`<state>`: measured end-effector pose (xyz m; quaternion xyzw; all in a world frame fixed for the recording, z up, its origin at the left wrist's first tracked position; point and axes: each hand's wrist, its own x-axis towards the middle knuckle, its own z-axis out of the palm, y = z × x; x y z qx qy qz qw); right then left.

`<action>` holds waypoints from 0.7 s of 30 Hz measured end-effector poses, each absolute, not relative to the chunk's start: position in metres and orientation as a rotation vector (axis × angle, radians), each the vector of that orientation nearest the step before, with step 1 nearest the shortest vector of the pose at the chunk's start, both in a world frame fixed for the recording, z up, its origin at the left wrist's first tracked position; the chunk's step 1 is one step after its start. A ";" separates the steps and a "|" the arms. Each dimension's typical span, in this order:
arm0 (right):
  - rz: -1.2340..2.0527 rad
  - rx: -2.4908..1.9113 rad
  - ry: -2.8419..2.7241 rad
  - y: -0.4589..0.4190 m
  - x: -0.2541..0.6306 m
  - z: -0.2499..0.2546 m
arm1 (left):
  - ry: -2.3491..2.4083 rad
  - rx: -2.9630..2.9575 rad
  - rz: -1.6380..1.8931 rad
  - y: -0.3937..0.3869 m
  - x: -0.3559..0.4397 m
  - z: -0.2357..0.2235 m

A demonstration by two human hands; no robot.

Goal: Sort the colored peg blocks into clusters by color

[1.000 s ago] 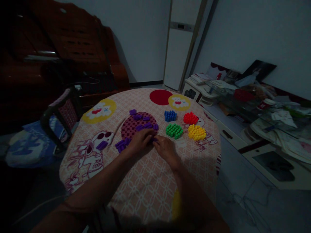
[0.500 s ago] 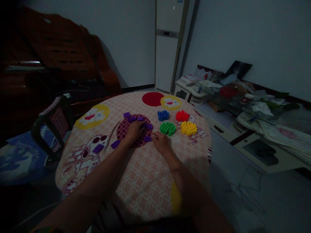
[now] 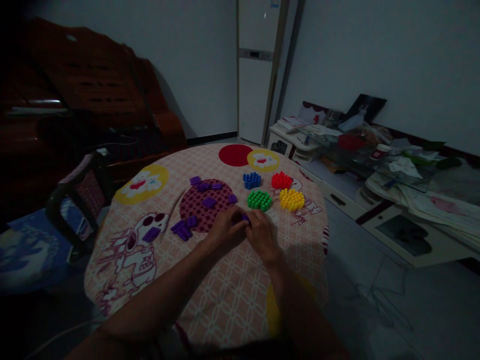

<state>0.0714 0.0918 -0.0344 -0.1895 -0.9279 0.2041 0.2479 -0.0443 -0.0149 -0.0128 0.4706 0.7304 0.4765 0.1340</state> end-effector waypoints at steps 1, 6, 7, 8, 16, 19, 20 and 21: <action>0.541 -0.539 -2.535 0.093 0.076 -0.035 | 2.073 1.379 1.387 -0.015 -0.042 -0.015; 0.628 -0.785 -2.271 0.116 0.096 -0.042 | 2.045 1.462 1.362 -0.013 -0.041 -0.024; 0.637 -0.835 -2.197 0.122 0.099 -0.043 | 2.064 1.466 1.350 -0.013 -0.043 -0.026; 0.641 -0.874 -2.137 0.128 0.101 -0.044 | 2.087 1.469 1.339 -0.013 -0.046 -0.028; 0.758 -0.841 -2.111 0.143 0.101 -0.052 | 2.226 1.356 1.424 -0.017 -0.073 -0.028; 0.793 -0.814 -2.196 0.143 0.100 -0.056 | 2.260 1.319 1.447 -0.020 -0.082 -0.026; 0.798 -0.822 -2.202 0.143 0.100 -0.057 | 2.266 1.317 1.445 -0.021 -0.084 -0.026; 0.803 -0.835 -2.193 0.144 0.099 -0.058 | 2.269 1.315 1.444 -0.022 -0.086 -0.025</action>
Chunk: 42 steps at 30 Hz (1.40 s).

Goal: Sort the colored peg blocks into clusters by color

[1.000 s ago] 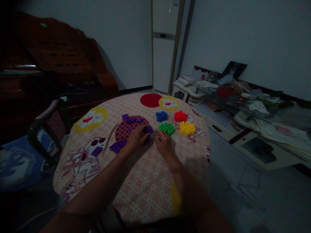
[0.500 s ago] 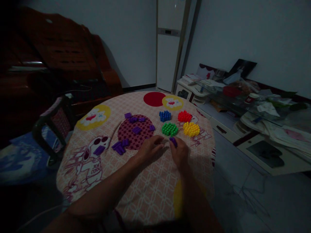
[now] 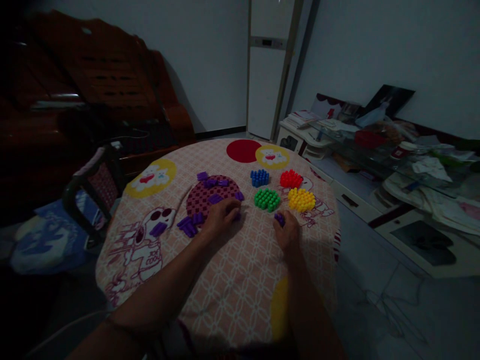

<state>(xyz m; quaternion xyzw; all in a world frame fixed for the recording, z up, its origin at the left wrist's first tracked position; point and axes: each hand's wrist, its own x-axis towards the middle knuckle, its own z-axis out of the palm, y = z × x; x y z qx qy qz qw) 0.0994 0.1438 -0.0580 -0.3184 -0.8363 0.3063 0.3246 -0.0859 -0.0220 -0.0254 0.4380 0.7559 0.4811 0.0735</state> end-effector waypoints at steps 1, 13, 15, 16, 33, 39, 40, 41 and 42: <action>0.812 -0.847 -2.177 0.144 0.099 -0.058 | 2.273 1.312 1.444 -0.023 -0.088 -0.025; 0.884 -0.847 -2.017 0.150 0.101 -0.066 | 2.369 1.389 1.306 -0.020 -0.078 -0.025; 0.876 -0.833 -1.996 0.151 0.100 -0.068 | 2.358 1.466 1.264 -0.018 -0.071 -0.025; 0.873 -0.823 -1.997 0.151 0.100 -0.068 | 2.345 1.507 1.249 -0.017 -0.068 -0.025; 0.842 -0.760 -2.016 0.151 0.103 -0.066 | 2.062 1.900 1.028 -0.017 -0.028 -0.018; 0.905 -0.755 -2.005 0.153 0.104 -0.071 | 2.388 1.743 1.003 -0.023 -0.074 -0.020; 0.918 -0.763 -1.996 0.154 0.104 -0.072 | 2.441 1.702 0.992 -0.025 -0.083 -0.020; 0.924 -0.770 -1.988 0.154 0.104 -0.074 | 2.507 1.644 0.979 -0.027 -0.092 -0.020; 0.923 -0.774 -1.983 0.155 0.104 -0.074 | 2.585 1.573 0.957 -0.029 -0.102 -0.020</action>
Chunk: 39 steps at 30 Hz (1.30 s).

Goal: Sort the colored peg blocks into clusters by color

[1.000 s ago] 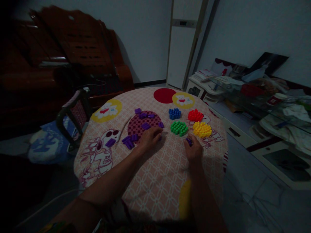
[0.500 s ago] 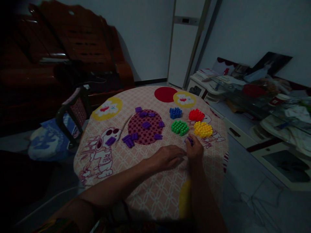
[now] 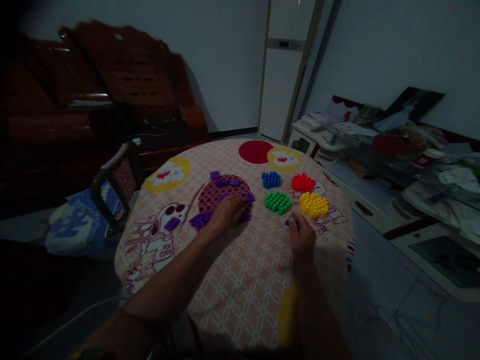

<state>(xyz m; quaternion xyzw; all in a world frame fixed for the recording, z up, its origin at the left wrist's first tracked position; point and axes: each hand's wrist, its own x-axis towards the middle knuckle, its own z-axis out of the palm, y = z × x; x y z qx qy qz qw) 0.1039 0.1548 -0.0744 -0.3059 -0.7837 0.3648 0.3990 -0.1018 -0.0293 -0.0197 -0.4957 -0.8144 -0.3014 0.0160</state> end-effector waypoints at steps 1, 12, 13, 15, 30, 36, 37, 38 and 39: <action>0.916 -0.778 -1.981 0.155 0.104 -0.075 | -2.579 -1.443 -0.894 -0.032 -0.111 -0.020; 0.871 -0.776 -2.000 0.152 0.103 -0.069 | -2.819 -1.257 -0.449 -0.044 -0.139 -0.024; 0.875 -0.778 -2.000 0.152 0.103 -0.068 | -2.829 -1.264 -0.428 -0.044 -0.138 -0.023; 0.893 -0.786 -1.995 0.151 0.103 -0.067 | -2.845 -1.269 -0.417 -0.044 -0.137 -0.021; 0.981 -0.744 -1.944 0.145 0.103 -0.055 | -2.550 -1.579 -1.872 -0.012 -0.066 -0.023; 1.006 -0.753 -1.944 0.146 0.103 -0.058 | -2.476 -1.757 -1.620 -0.005 -0.037 -0.029; 1.011 -0.752 -1.940 0.146 0.103 -0.058 | -2.472 -1.760 -1.624 -0.006 -0.037 -0.029; 1.017 -0.749 -1.936 0.146 0.103 -0.058 | -2.476 -1.757 -1.643 -0.006 -0.038 -0.030; 1.023 -0.746 -1.932 0.146 0.103 -0.058 | -2.486 -1.748 -1.669 -0.006 -0.040 -0.031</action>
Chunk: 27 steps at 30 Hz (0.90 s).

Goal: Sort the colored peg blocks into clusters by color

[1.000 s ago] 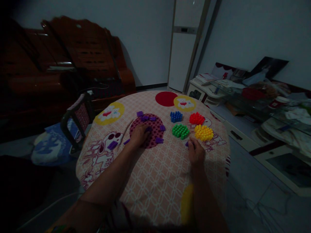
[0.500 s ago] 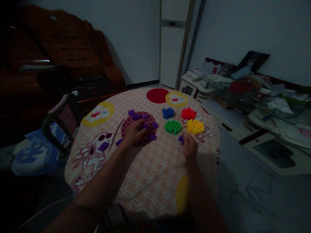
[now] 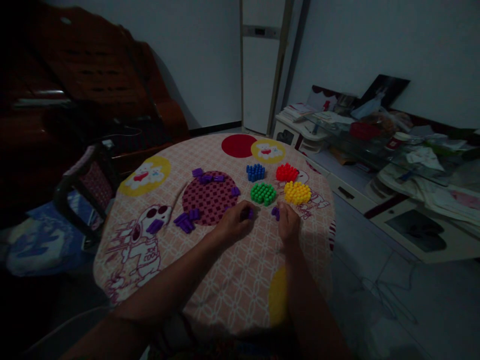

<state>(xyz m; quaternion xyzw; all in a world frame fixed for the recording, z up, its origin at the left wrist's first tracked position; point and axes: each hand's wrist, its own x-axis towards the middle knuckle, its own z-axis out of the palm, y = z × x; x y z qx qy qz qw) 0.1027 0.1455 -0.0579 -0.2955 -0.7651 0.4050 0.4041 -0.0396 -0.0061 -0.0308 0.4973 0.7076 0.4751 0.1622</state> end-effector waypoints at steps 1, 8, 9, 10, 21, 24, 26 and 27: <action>1.025 -0.746 -1.927 0.145 0.103 -0.057 | 2.009 1.391 1.368 -0.006 -0.041 -0.032; 1.005 -0.775 -1.945 0.143 0.104 -0.054 | 1.862 1.326 1.459 0.018 -0.031 -0.035; 1.003 -0.769 -1.943 0.144 0.104 -0.054 | 1.838 1.333 1.463 0.022 -0.027 -0.034; 1.002 -0.759 -1.940 0.144 0.104 -0.054 | 1.812 1.346 1.465 0.025 -0.024 -0.033; 0.959 -0.775 -1.871 0.145 0.105 -0.056 | 1.981 1.548 1.369 0.026 -0.005 -0.047; 0.929 -0.799 -1.861 0.145 0.105 -0.056 | 2.030 1.520 1.368 0.023 -0.005 -0.048; 0.906 -0.822 -1.855 0.145 0.105 -0.055 | 2.038 1.510 1.344 0.023 -0.006 -0.047; 0.903 -0.831 -1.850 0.145 0.105 -0.056 | 2.031 1.495 1.335 0.023 -0.006 -0.047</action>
